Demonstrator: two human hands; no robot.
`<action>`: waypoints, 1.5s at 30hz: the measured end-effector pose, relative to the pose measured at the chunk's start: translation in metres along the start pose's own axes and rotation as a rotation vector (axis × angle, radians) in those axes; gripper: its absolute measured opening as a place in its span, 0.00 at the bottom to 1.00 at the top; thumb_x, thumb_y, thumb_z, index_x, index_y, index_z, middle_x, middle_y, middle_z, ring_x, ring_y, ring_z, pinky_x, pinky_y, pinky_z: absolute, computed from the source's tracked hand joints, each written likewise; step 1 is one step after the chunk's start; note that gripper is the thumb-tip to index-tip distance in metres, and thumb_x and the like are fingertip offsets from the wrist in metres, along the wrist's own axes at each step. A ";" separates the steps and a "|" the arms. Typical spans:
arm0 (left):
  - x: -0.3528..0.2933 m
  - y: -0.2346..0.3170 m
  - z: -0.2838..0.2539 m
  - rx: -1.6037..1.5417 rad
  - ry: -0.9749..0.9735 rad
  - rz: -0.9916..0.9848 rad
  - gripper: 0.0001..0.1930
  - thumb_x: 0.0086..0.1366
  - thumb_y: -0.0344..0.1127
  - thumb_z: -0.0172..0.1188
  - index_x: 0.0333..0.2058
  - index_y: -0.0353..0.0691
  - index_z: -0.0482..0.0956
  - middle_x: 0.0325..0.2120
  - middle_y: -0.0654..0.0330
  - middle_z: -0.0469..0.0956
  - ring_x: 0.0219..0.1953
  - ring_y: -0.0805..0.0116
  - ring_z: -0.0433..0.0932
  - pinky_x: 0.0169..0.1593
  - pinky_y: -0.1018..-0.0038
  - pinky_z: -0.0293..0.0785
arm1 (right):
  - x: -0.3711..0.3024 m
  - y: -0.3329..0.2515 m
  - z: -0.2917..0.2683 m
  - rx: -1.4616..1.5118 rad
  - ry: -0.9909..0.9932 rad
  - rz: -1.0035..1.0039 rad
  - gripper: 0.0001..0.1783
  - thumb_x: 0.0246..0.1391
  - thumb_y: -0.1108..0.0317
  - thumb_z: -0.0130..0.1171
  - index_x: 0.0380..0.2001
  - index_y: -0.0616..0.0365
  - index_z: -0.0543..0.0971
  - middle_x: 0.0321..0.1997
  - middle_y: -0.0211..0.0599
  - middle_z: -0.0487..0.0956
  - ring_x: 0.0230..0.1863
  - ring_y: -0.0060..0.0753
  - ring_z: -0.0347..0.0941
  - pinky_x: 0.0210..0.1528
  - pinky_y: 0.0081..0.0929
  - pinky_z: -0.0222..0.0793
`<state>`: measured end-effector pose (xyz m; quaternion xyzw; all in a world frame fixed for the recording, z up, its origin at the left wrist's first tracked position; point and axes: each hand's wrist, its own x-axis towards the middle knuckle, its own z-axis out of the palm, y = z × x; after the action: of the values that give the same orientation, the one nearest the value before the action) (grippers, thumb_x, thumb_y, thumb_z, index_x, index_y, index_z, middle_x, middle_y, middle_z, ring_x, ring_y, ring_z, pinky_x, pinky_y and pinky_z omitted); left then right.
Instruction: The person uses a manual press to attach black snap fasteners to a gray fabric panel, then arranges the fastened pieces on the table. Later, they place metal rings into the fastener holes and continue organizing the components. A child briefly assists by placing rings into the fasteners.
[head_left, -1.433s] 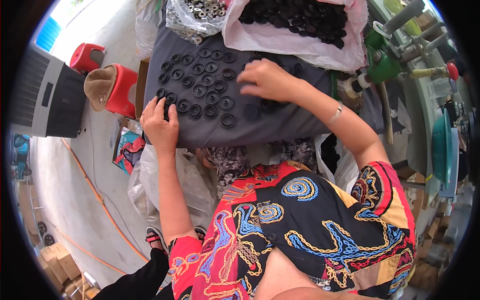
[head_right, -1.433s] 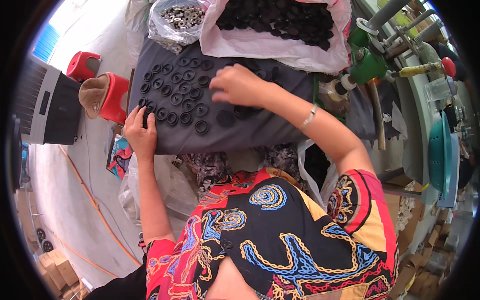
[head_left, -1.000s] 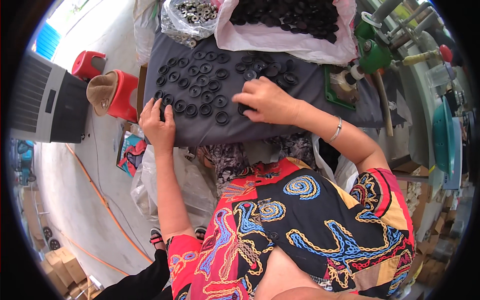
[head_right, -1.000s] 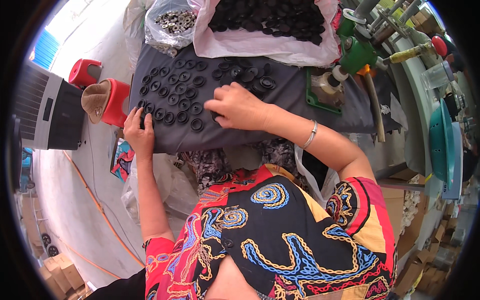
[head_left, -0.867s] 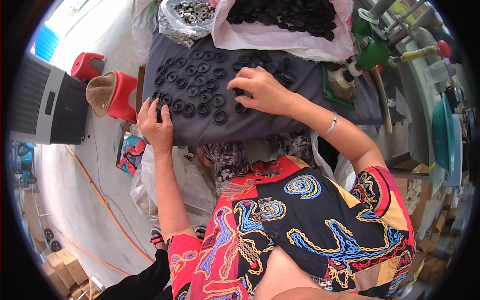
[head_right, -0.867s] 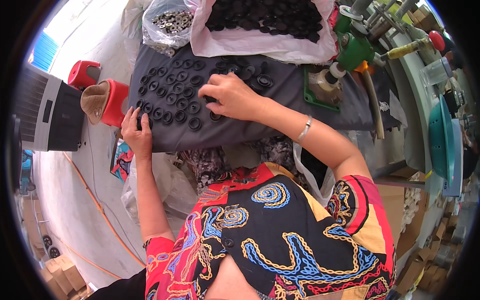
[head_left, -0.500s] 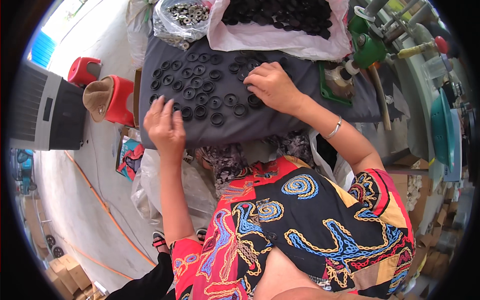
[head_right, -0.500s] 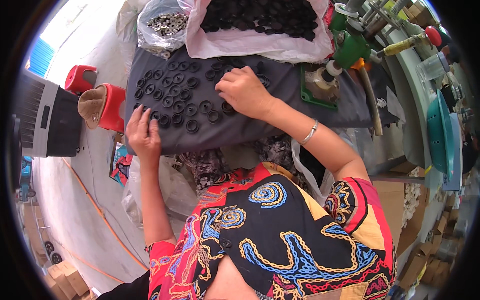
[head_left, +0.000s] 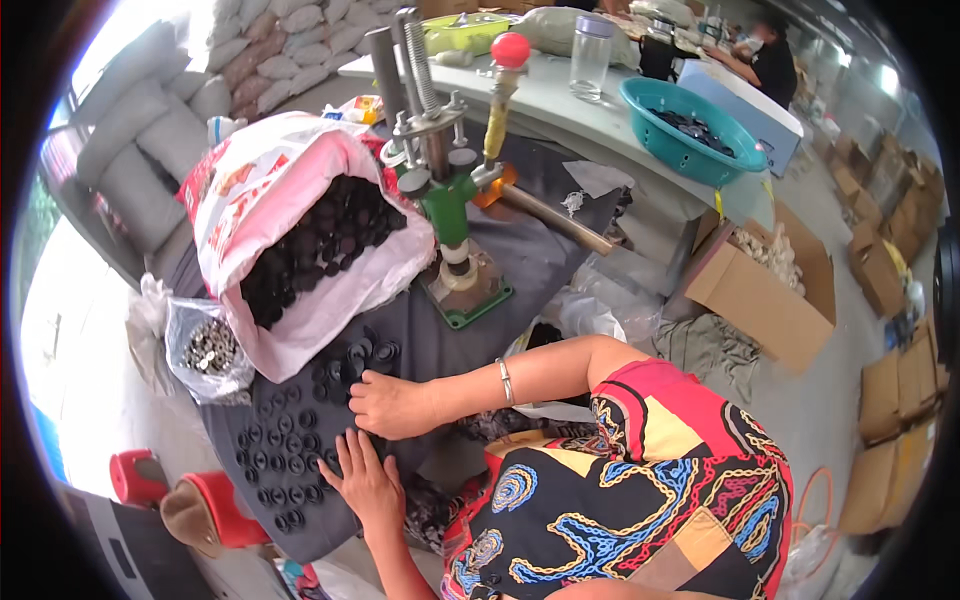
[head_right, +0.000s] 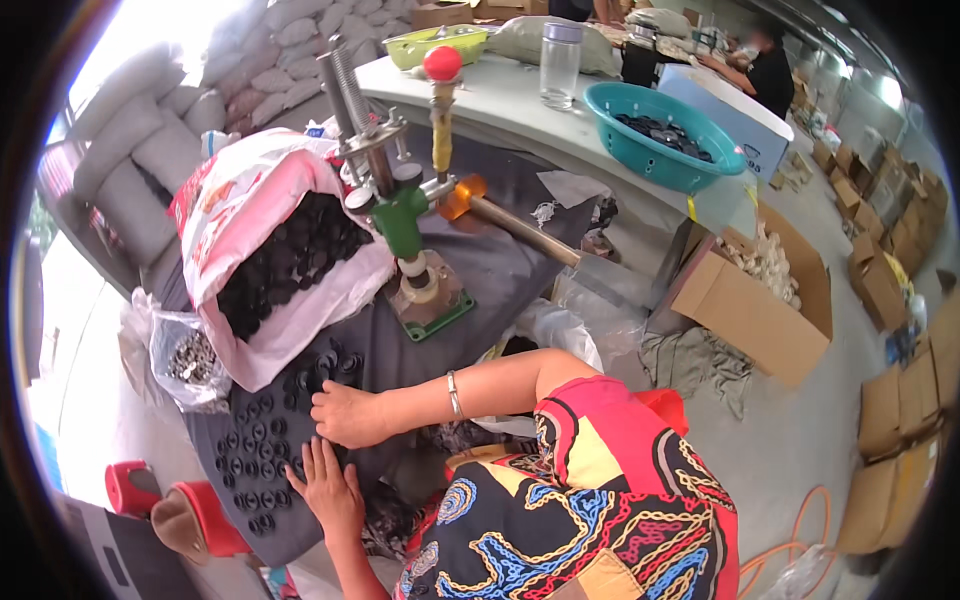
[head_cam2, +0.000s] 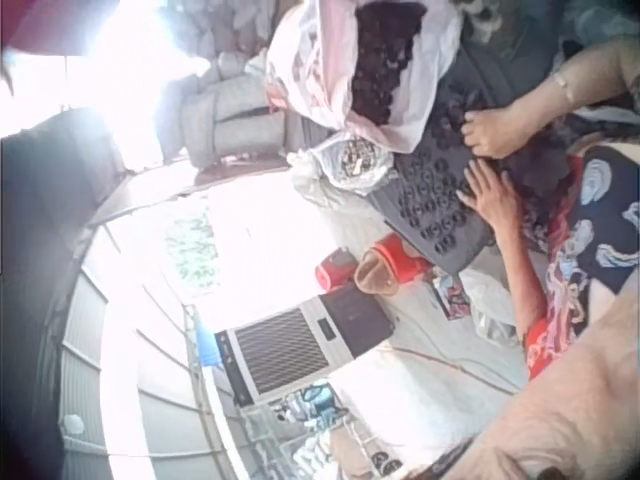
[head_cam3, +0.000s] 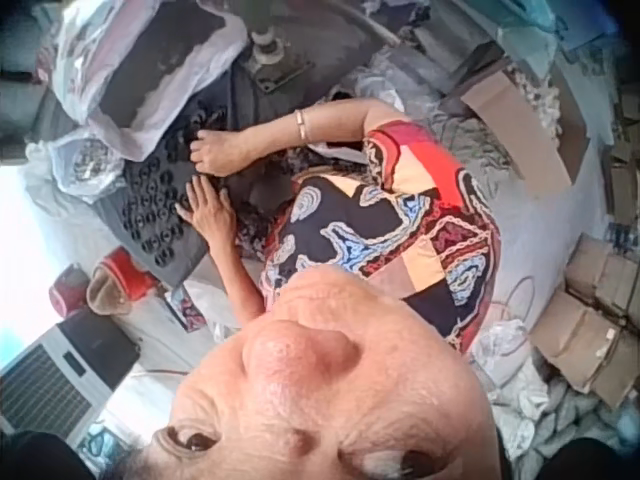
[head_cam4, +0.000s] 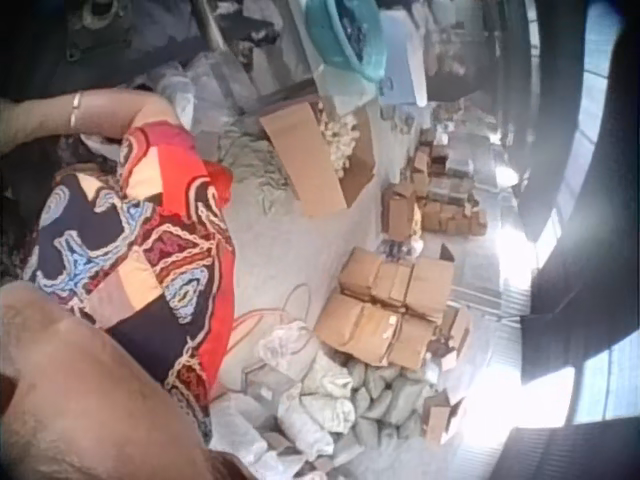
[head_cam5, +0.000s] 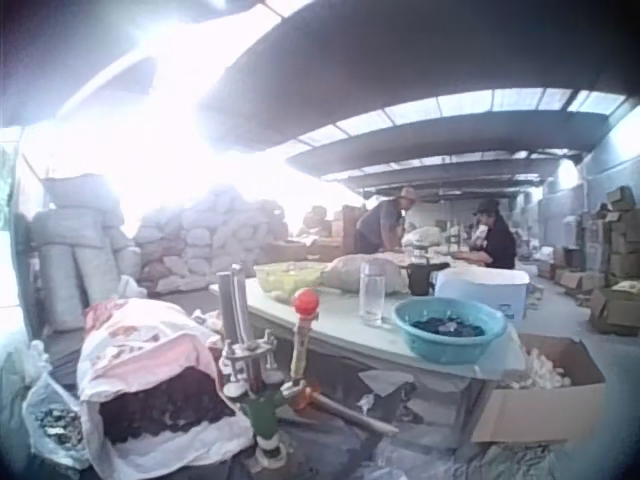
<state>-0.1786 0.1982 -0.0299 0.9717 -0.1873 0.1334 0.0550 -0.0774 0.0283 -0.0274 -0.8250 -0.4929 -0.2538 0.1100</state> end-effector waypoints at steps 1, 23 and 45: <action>-0.001 -0.001 -0.001 0.009 0.023 0.002 0.26 0.64 0.40 0.51 0.58 0.31 0.67 0.59 0.49 0.67 0.64 0.49 0.61 0.67 0.43 0.39 | 0.003 0.004 0.000 -0.022 0.006 -0.013 0.09 0.37 0.59 0.60 0.18 0.51 0.79 0.27 0.29 0.75 0.37 0.32 0.68 0.39 0.34 0.61; 0.049 -0.009 0.011 -0.132 0.208 -0.006 0.21 0.55 0.23 0.52 0.49 0.40 0.77 0.51 0.58 0.76 0.57 0.54 0.70 0.56 0.56 0.60 | -0.028 0.022 -0.032 0.222 -0.003 0.167 0.13 0.40 0.62 0.69 0.28 0.52 0.77 0.30 0.31 0.71 0.39 0.37 0.68 0.42 0.35 0.61; 0.101 -0.044 0.010 -0.135 0.135 -0.149 0.16 0.51 0.32 0.66 0.41 0.40 0.81 0.36 0.55 0.77 0.42 0.54 0.75 0.44 0.61 0.72 | -0.014 0.023 -0.029 0.163 0.013 0.234 0.11 0.43 0.63 0.67 0.29 0.54 0.79 0.30 0.33 0.72 0.38 0.37 0.70 0.41 0.34 0.62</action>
<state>-0.0689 0.2021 -0.0139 0.9658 -0.1188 0.1810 0.1424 -0.0722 -0.0061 -0.0091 -0.8634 -0.4117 -0.2040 0.2085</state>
